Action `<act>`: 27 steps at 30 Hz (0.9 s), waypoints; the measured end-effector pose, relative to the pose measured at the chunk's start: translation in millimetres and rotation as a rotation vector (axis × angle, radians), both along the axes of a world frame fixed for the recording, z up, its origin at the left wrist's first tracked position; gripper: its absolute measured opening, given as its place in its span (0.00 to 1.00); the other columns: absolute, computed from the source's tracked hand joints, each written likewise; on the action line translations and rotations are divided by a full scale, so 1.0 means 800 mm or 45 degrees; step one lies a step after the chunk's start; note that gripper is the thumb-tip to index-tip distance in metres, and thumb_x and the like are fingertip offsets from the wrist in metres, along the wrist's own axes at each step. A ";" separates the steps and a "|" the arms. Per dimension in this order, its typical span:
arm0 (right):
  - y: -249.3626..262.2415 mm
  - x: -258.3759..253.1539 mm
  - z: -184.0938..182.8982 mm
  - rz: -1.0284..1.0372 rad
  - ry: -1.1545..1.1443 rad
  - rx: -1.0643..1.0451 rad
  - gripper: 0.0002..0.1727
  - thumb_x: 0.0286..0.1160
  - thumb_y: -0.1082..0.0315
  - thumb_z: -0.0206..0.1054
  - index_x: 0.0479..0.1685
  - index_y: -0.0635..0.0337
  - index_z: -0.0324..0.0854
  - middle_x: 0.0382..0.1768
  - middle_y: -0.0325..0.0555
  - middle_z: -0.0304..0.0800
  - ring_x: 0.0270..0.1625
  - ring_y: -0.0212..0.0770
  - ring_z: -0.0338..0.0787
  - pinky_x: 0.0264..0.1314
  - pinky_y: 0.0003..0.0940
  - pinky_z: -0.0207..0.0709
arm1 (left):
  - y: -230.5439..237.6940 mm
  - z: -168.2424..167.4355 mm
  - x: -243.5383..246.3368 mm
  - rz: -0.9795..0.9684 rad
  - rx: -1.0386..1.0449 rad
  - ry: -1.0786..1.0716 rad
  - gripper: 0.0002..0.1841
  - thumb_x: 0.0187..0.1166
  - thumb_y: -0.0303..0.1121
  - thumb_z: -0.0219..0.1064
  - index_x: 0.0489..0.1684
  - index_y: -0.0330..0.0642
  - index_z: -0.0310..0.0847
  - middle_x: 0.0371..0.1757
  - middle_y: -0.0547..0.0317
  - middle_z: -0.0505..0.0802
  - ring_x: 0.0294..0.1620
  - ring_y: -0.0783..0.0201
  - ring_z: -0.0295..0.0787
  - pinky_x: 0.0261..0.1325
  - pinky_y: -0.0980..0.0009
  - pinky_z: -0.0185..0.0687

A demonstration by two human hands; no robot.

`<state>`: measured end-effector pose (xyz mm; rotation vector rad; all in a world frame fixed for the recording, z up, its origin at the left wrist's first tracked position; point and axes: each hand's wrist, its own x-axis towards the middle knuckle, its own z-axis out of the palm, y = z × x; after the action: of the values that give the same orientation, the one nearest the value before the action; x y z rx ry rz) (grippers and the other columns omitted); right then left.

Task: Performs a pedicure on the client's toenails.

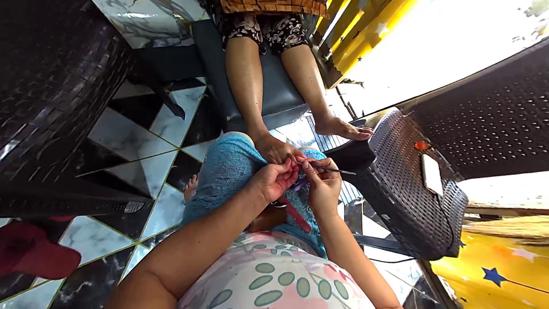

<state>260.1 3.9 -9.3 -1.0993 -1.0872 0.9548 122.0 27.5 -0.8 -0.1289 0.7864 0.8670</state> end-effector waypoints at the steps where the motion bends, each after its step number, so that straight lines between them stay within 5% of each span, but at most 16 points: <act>1: -0.002 0.002 0.000 0.024 -0.017 0.002 0.11 0.69 0.84 0.71 0.40 0.59 0.79 0.38 0.43 0.94 0.39 0.33 0.94 0.47 0.28 0.90 | 0.000 0.000 0.000 0.000 0.000 -0.001 0.08 0.89 0.29 0.57 0.44 0.35 0.80 0.35 0.54 0.88 0.35 0.64 0.90 0.47 0.73 0.89; 7: 0.007 0.005 0.001 -0.027 -0.022 -0.023 0.10 0.68 0.83 0.72 0.39 0.60 0.81 0.35 0.45 0.95 0.38 0.36 0.95 0.45 0.32 0.90 | 0.001 -0.001 0.002 0.015 -0.005 -0.013 0.08 0.89 0.30 0.57 0.44 0.36 0.80 0.35 0.55 0.89 0.34 0.65 0.89 0.46 0.73 0.89; 13: -0.001 0.011 0.002 0.072 -0.142 0.020 0.11 0.68 0.83 0.71 0.39 0.57 0.77 0.38 0.40 0.94 0.36 0.29 0.92 0.41 0.24 0.88 | 0.002 -0.005 0.003 0.000 -0.005 0.021 0.07 0.88 0.29 0.58 0.45 0.36 0.80 0.34 0.54 0.88 0.33 0.64 0.89 0.45 0.73 0.88; 27: 0.009 0.013 0.002 0.028 -0.193 0.011 0.11 0.69 0.82 0.72 0.42 0.56 0.80 0.37 0.40 0.96 0.38 0.33 0.95 0.46 0.30 0.91 | 0.003 -0.007 0.004 -0.002 0.026 0.006 0.07 0.88 0.28 0.59 0.43 0.37 0.80 0.34 0.56 0.87 0.32 0.65 0.88 0.45 0.73 0.88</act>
<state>270.3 11.1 -7.9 -1.1689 -1.2275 0.8942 125.0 29.8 -6.5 -0.1082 0.7820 0.8741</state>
